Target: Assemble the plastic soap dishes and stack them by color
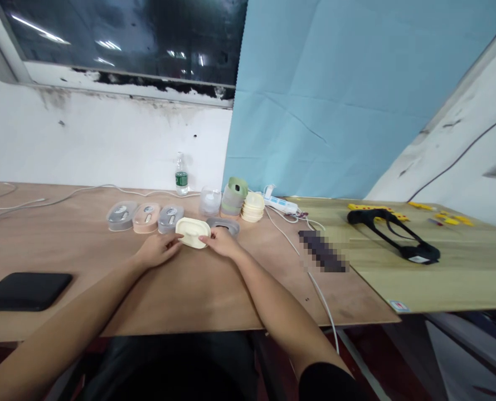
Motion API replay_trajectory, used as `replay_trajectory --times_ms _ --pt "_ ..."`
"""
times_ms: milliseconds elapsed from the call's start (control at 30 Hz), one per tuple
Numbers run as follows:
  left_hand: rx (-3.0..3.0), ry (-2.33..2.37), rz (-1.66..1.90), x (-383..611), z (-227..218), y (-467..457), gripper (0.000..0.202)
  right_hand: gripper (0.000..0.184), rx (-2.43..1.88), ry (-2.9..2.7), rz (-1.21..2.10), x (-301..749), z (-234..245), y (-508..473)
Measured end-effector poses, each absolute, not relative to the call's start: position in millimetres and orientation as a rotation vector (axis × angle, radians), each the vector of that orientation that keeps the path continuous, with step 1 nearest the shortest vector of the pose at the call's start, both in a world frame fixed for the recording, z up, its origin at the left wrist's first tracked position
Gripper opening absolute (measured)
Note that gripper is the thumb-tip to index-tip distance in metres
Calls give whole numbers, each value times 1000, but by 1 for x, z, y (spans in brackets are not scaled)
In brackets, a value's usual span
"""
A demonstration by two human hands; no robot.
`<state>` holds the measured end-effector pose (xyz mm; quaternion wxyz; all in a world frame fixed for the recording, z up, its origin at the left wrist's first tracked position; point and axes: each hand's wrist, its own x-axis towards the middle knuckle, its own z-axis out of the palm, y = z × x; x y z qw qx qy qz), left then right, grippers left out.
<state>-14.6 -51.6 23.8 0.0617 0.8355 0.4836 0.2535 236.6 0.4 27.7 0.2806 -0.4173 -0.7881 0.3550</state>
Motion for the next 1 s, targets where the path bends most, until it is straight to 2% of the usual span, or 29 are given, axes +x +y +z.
replay_trajectory --times_ms 100,267,367,500,633,733,867,1000 --pt "2525 1504 823 -12 24 -54 37 36 -1116 -2164 1063 238 31 -2" --pt "2564 1514 945 -13 29 -55 39 38 -1353 -2391 1312 241 39 -8" --pt "2549 1468 825 -13 29 -53 40 42 -1418 -2597 1075 240 46 -14" --pt "2328 1356 669 -15 21 -47 40 35 -1331 -2684 598 241 52 -16" --pt "2154 1311 679 -19 13 -40 52 37 -1265 -2163 209 258 51 0" --pt "2211 1319 672 -21 11 -38 47 39 -1337 -1662 3 289 44 20" --pt "2292 1376 693 -22 11 -37 40 36 -1456 -1341 -105 334 30 44" --pt "2334 1408 672 -22 11 -36 38 34 -1467 -1280 11 346 20 55"
